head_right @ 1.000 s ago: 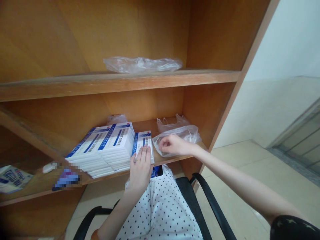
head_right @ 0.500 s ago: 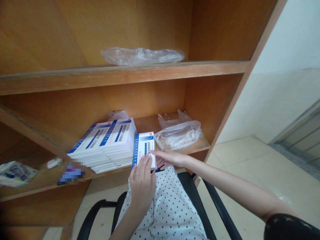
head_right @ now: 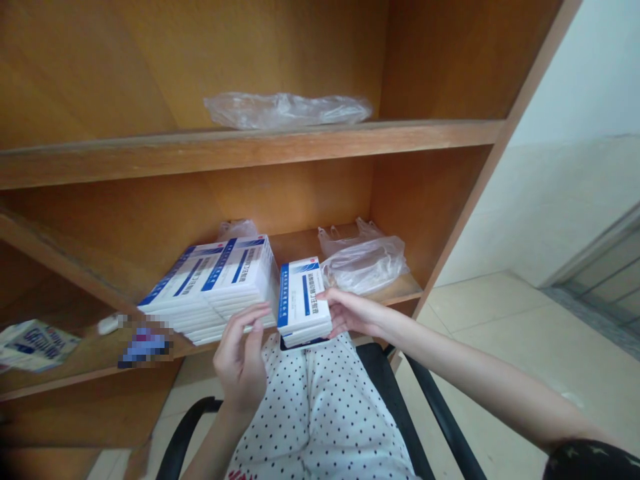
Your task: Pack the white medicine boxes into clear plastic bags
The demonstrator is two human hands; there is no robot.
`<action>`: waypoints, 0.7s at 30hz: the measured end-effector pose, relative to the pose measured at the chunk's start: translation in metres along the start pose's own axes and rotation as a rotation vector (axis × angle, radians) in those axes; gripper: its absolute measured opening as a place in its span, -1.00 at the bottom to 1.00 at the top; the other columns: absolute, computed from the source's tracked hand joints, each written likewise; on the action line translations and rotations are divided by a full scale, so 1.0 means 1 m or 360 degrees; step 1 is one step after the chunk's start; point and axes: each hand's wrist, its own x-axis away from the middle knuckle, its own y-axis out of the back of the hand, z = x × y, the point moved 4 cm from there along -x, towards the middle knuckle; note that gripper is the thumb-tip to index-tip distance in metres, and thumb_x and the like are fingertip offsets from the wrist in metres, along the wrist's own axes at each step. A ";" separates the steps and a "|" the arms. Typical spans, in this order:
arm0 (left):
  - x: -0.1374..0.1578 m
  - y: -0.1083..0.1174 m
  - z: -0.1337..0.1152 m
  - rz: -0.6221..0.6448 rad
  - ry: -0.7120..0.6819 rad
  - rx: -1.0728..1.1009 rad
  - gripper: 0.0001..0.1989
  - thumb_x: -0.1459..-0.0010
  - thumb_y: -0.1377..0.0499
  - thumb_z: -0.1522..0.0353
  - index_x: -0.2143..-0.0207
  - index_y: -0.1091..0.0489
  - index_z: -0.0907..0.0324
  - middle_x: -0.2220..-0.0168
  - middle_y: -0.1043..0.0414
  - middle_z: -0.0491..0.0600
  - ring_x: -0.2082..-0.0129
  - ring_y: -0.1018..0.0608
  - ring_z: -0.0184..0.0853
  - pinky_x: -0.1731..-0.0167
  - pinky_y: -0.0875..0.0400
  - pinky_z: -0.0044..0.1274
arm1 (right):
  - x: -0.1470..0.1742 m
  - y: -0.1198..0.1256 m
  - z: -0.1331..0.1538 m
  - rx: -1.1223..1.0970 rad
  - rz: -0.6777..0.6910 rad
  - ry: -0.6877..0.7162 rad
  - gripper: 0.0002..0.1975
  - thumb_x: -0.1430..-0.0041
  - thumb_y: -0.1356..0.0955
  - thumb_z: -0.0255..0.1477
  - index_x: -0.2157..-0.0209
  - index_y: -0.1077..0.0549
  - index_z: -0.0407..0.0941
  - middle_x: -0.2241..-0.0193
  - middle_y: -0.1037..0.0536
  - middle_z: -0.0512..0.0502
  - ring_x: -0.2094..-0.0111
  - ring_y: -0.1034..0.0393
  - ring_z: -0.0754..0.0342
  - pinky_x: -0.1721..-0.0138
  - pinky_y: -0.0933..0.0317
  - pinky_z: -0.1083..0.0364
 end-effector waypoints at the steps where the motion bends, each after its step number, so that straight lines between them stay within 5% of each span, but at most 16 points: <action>1: 0.001 0.001 0.003 -0.0046 0.0039 0.0016 -0.82 -0.20 -0.01 0.46 0.25 -0.40 0.17 0.20 -0.44 -0.01 0.13 -0.47 -0.32 0.08 -0.37 -0.39 | 0.008 0.003 0.005 0.0034 0.0010 0.0078 -0.58 -0.05 -0.35 -0.23 0.09 -0.38 -0.16 0.14 -0.48 -0.20 0.21 -0.41 0.02 0.18 -0.35 0.01; 4: 0.006 -0.006 0.011 -0.0051 0.0161 0.0012 -0.85 -0.20 -0.03 0.43 0.27 -0.39 0.17 0.23 -0.42 -0.02 0.16 -0.46 -0.33 0.13 -0.39 -0.42 | 0.036 0.011 0.026 0.0271 -0.0091 0.0378 -0.53 0.02 -0.40 -0.33 0.04 -0.33 -0.12 0.03 -0.43 -0.19 0.11 -0.38 -0.01 0.05 -0.30 -0.02; 7: 0.008 -0.029 0.014 0.0221 0.0259 -0.0014 -0.86 -0.20 -0.04 0.39 0.24 -0.38 0.16 0.16 -0.38 0.02 0.12 -0.45 -0.32 0.19 -0.43 -0.45 | 0.062 0.019 0.049 0.0474 -0.0213 0.0559 -0.47 0.05 -0.39 -0.32 0.00 -0.26 -0.08 0.01 -0.41 -0.17 0.08 -0.37 -0.04 0.04 -0.29 -0.07; 11: -0.002 -0.069 0.008 0.0546 0.0217 -0.0218 -0.83 -0.21 -0.03 0.33 0.19 -0.38 0.12 -0.03 -0.25 0.06 -0.05 -0.34 -0.24 0.02 -0.34 -0.33 | 0.082 0.033 0.080 0.0746 -0.0356 0.0725 -0.41 0.08 -0.35 -0.31 -0.04 -0.17 -0.05 -0.03 -0.37 -0.20 0.01 -0.33 -0.13 0.06 -0.28 -0.11; 17: -0.025 -0.126 0.018 0.0743 0.0204 -0.0602 -0.69 -0.18 -0.05 0.16 0.10 -0.39 0.06 -0.17 -0.10 0.12 -0.16 -0.23 -0.06 -0.05 -0.20 -0.20 | 0.079 0.066 0.116 0.1150 -0.0620 0.0949 -0.30 0.08 -0.36 -0.23 -0.09 -0.08 -0.08 -0.03 -0.35 -0.27 -0.06 -0.26 -0.17 0.04 -0.24 -0.10; 21: -0.034 -0.147 0.048 0.0884 0.0418 -0.0636 -0.61 -0.06 -0.17 0.29 0.02 -0.34 0.12 -0.05 -0.26 0.15 -0.04 -0.39 -0.07 0.03 -0.30 -0.24 | 0.065 0.083 0.124 0.1282 -0.0601 0.1096 -0.24 0.19 -0.44 -0.23 -0.04 -0.09 -0.09 -0.11 -0.25 -0.27 -0.11 -0.18 -0.13 -0.05 -0.17 -0.04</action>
